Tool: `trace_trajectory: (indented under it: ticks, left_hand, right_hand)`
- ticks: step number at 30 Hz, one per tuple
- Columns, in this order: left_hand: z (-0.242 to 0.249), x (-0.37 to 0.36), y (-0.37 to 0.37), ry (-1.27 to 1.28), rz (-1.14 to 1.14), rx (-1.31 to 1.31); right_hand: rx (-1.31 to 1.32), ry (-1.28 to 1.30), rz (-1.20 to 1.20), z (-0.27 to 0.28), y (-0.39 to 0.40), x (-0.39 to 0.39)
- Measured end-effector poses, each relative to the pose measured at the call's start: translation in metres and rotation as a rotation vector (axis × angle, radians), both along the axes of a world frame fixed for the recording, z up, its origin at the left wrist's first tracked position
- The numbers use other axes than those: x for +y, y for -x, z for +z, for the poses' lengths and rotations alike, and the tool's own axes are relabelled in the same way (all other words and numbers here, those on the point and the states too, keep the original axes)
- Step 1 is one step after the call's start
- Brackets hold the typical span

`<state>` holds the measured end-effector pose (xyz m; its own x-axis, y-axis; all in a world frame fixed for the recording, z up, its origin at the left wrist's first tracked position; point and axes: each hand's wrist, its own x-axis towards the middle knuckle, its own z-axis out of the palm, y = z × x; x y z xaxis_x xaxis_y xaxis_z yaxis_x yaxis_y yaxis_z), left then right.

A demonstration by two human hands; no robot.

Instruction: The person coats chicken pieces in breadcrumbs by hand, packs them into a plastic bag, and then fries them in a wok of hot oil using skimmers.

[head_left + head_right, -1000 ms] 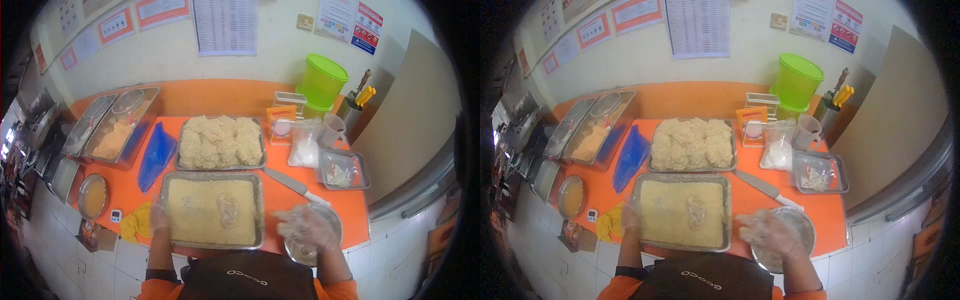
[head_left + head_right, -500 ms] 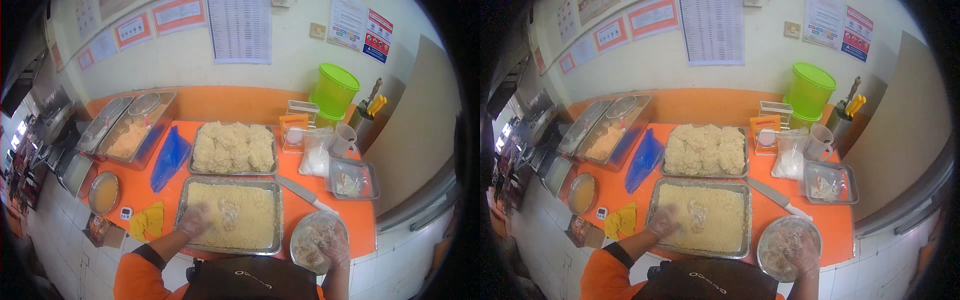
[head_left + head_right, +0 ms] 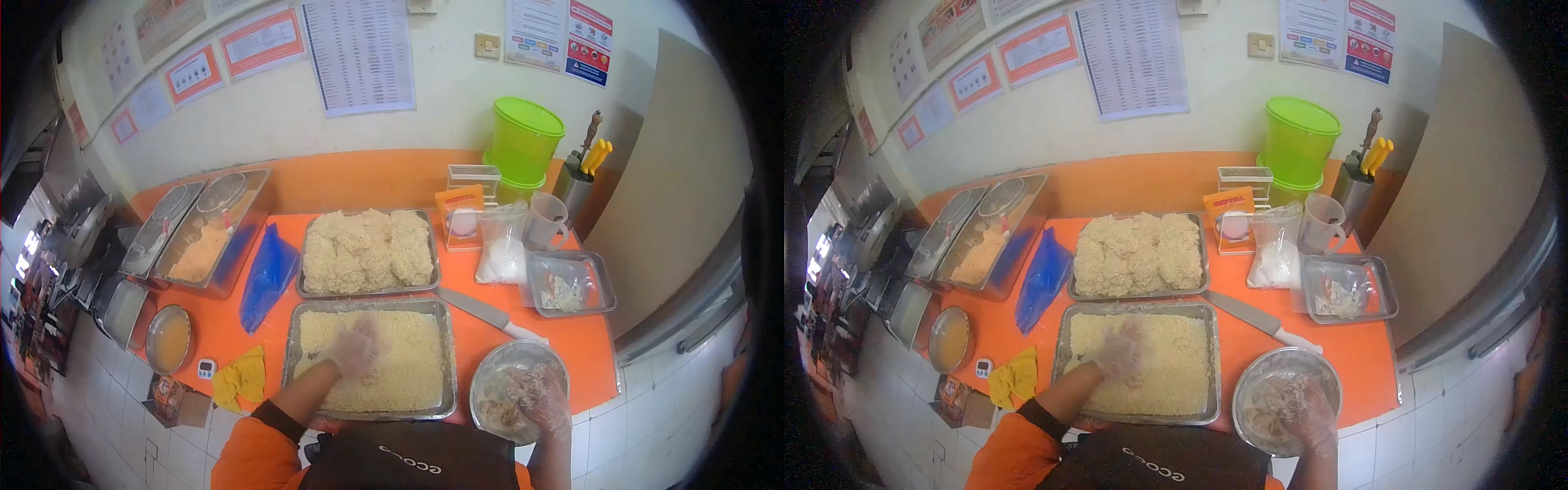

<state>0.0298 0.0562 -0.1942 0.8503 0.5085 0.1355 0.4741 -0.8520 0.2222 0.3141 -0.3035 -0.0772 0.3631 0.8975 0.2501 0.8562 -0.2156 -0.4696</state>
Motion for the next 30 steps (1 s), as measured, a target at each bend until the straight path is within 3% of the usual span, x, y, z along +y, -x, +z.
trace_trajectory:
  ticks: [1,3,5,8,11,14,17,20,23,26,29,30]
  left_hand:
    - [-0.015,0.025,0.008,0.36,0.026,-0.167]
    - [0.004,0.037,0.027,0.53,0.072,-0.113]
    - [0.081,0.006,0.053,0.139,0.108,0.319]
    - [0.068,-0.016,0.079,0.191,0.022,0.26]
    - [0.046,-0.032,0.084,0.399,0.211,0.243]
    - [0.082,-0.05,0.058,0.433,0.06,-0.151]
    - [0.106,-0.033,0.029,0.072,-0.108,0.512]
    - [0.063,-0.011,0.019,0.278,0.414,0.201]
    - [0.02,-0.052,-0.015,-0.062,0.476,0.257]
    - [0.054,-0.055,-0.041,-0.037,0.475,0.212]
    - [0.097,-0.062,-0.052,-0.045,0.385,-0.202]
    - [0.08,-0.062,-0.058,0.009,0.409,-0.054]
  right_hand:
    - [0.031,-0.008,0.008,0.018,0.008,0.004]
    - [0.063,-0.023,0.006,0.024,0.011,0.004]
    - [0.07,-0.035,-0.009,0.014,0.008,-0.002]
    - [-0.079,-0.029,0.026,0.019,0.009,-0.002]
    - [0.149,0.02,-0.073,0.0,0.007,-0.006]
    - [-0.043,-0.001,0.003,0.013,0.015,0.003]
    - [0.121,0.023,-0.076,0.017,0.018,0.005]
    - [-0.153,-0.055,0.06,0.023,0.015,0.006]
    - [-0.097,0.054,0.029,0.015,0.013,0.004]
    - [-0.016,0.02,0.007,0.003,0.011,-0.002]
    - [-0.003,0.018,-0.005,0.001,0.009,-0.003]
    - [0.161,0.041,-0.074,0.006,0.012,0.0]
